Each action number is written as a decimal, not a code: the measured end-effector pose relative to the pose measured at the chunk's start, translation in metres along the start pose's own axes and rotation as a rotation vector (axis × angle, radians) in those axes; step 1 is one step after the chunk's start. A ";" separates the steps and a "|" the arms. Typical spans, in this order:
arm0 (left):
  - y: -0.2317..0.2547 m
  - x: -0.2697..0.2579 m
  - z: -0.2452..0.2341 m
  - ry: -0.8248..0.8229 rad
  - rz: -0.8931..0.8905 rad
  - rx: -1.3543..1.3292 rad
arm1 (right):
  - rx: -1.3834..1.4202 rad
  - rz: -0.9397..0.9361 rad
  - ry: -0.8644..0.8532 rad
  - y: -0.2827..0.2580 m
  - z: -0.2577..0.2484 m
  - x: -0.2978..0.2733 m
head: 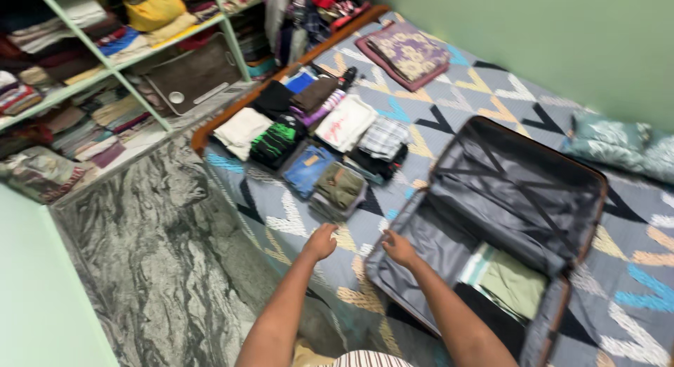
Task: The person picks up several folded clothing items from a bed and places them into an open suitcase. The person stacks a striped shirt, a black shirt, a green shirt, and a white t-shirt inside the suitcase by hand, smoothing them down to fit.
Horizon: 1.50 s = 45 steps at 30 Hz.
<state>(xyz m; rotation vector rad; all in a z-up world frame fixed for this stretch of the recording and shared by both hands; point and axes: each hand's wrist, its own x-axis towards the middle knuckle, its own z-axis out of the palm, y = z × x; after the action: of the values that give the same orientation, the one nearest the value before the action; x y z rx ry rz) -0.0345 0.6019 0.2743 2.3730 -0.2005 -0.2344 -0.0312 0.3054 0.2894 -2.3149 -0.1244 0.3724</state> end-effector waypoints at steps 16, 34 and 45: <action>-0.157 0.018 -0.147 0.225 -0.008 -0.123 | 0.393 0.118 -0.213 -0.203 0.134 0.180; -0.239 0.184 -0.223 0.125 -0.012 0.110 | 0.233 0.144 -0.185 -0.220 0.124 0.435; -0.277 0.346 -0.254 -0.086 -0.311 0.359 | 0.319 0.219 -0.027 -0.174 0.126 0.478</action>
<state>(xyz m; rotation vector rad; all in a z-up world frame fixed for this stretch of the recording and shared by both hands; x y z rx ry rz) 0.3806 0.8963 0.2273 2.7490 0.0980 -0.4832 0.3905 0.6097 0.2217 -2.0122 0.1663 0.4958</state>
